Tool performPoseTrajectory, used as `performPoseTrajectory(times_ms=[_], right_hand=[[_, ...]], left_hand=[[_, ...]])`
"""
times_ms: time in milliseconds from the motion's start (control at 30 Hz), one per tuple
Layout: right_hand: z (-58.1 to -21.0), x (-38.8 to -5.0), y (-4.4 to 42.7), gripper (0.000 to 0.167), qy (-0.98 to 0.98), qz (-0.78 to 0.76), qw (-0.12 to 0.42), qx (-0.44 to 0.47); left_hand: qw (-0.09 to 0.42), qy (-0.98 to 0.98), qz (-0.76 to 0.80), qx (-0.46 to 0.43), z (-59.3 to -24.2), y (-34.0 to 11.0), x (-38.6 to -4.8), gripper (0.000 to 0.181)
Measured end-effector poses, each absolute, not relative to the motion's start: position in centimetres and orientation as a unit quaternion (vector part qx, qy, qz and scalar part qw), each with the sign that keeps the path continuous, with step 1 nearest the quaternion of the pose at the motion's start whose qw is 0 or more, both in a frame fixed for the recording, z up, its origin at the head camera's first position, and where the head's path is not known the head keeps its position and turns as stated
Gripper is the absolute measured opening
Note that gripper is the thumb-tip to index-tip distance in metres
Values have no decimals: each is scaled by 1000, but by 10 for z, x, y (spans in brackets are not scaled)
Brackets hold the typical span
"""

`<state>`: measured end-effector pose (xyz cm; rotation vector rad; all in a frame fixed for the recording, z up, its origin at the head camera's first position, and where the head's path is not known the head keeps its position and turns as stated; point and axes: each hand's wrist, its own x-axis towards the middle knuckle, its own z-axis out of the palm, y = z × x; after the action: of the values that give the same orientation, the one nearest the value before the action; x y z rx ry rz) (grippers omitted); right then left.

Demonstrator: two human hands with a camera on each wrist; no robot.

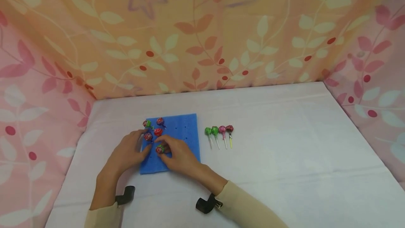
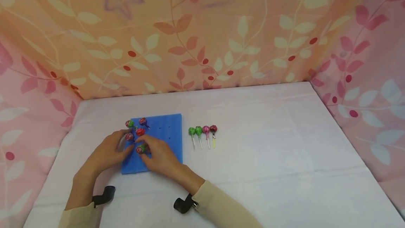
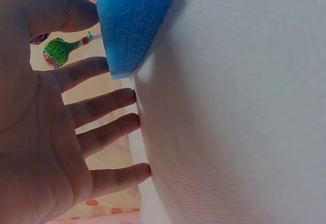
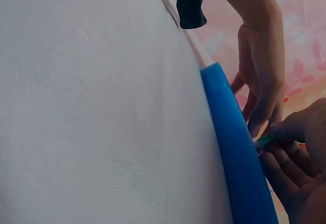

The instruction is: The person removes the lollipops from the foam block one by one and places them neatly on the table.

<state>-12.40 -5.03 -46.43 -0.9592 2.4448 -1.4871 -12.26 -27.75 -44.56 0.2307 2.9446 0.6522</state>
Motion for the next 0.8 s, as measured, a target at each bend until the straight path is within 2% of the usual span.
performPoseTrajectory(times_ms=[400,600,800], right_hand=[[-468,-122,-52,28,804,-502,42,-315],[-468,-121,-53,33,819,-470,19,-328],[-468,-122,-53,36,818,-480,22,-317]], left_hand=[[67,972,214,69,-444,-276,-121,65],[66,972,213,71,-443,-276,-120,66],[64,972,214,71,-441,-274,-120,65]])
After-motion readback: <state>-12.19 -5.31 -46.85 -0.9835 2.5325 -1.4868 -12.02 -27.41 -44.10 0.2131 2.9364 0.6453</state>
